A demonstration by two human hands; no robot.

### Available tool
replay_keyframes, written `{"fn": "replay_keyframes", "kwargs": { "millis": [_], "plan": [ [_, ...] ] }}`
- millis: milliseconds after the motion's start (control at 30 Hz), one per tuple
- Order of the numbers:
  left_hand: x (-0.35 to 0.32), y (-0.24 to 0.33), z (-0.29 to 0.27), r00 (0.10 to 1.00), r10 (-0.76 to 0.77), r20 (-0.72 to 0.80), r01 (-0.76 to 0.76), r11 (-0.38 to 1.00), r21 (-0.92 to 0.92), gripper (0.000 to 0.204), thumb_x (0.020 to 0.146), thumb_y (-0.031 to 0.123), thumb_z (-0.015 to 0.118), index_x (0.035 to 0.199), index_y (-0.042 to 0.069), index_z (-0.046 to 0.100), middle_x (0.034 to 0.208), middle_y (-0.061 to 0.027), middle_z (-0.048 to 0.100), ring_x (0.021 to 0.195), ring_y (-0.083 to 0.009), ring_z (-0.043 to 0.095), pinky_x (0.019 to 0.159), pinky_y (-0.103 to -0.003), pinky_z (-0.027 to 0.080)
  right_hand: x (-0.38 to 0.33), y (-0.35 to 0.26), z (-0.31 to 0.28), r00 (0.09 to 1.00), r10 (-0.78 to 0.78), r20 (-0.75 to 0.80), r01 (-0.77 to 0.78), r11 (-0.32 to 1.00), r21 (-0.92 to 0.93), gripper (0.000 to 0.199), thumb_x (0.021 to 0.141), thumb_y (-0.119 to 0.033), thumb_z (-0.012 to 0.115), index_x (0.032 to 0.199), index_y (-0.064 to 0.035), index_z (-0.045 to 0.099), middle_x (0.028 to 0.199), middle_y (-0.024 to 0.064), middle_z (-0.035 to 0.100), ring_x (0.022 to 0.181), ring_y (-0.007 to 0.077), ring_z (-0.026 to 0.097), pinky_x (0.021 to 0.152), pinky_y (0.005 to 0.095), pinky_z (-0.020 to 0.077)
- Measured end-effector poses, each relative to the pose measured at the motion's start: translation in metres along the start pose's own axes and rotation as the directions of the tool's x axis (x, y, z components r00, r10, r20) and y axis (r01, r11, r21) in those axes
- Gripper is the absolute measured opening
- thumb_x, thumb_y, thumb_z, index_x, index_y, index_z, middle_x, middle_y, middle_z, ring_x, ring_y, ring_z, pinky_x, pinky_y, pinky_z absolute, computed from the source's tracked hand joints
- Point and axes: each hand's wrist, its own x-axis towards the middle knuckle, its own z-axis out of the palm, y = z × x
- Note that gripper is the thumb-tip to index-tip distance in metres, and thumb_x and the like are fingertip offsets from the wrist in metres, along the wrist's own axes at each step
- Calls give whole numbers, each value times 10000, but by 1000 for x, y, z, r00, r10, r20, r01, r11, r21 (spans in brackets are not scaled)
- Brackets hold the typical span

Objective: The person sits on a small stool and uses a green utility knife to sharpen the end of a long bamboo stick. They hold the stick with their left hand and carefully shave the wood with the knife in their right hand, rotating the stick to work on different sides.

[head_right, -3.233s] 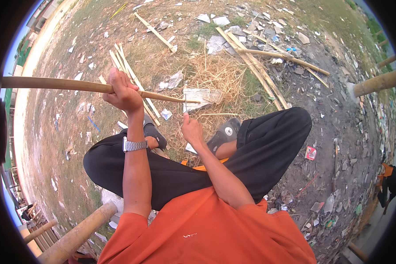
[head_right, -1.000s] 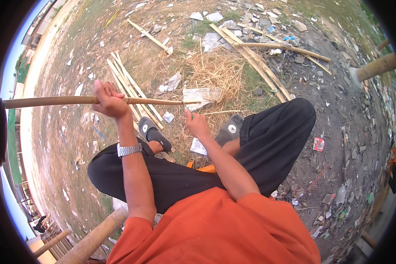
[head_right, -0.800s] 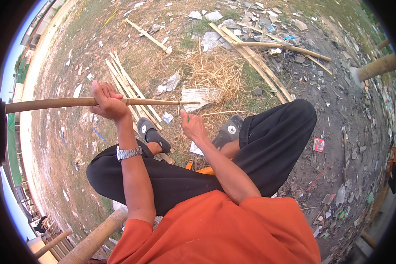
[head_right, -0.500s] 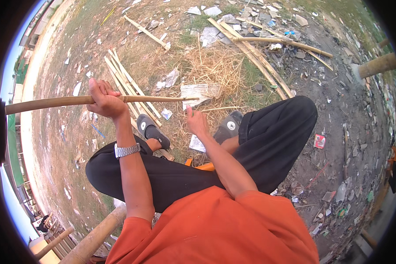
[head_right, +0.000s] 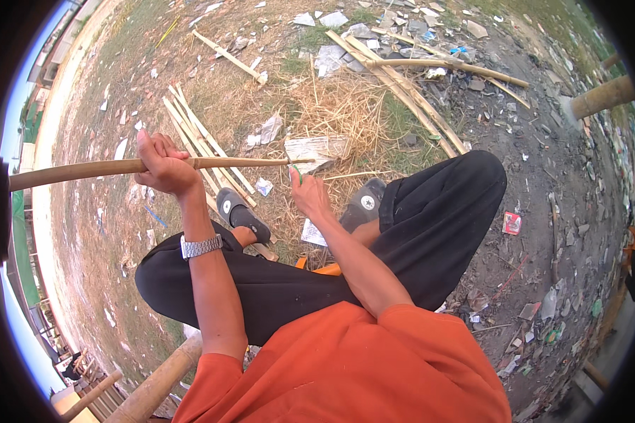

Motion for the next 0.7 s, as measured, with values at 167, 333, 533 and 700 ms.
{"fn": "replay_keyframes", "kwargs": {
  "millis": [167,333,533,700],
  "plan": [
    [-14,10,4,998,2,60,-2,1000,10,424,924,169,480,525,63,383,449,14,318,360,-52,295,339,-218,207,6,64,19,954,301,-11,-301,951,-64,745,921,-553,325,1022,124,623,1047,389,563,1054,483,550,938,495,420],
    [-7,4,11,999,-10,33,11,1000,-11,435,922,177,492,515,84,370,447,15,318,358,-62,301,353,-226,214,20,47,8,957,288,30,-285,956,-70,746,932,-553,304,1053,114,615,1096,371,559,1072,480,542,956,496,411],
    [-7,4,13,993,-30,118,36,998,-50,432,922,167,484,518,100,344,443,12,314,351,-59,297,352,-219,221,33,75,21,933,361,-6,-360,928,-99,722,941,-553,292,1063,81,616,1099,344,574,1075,457,552,944,493,425],
    [-11,2,2,999,-17,32,17,1000,-15,431,919,183,487,521,105,342,450,12,314,357,-62,301,352,-218,225,55,92,9,948,319,-25,-319,938,-134,725,939,-559,284,1036,74,623,1086,312,594,1074,453,547,944,481,420]
  ]
}}
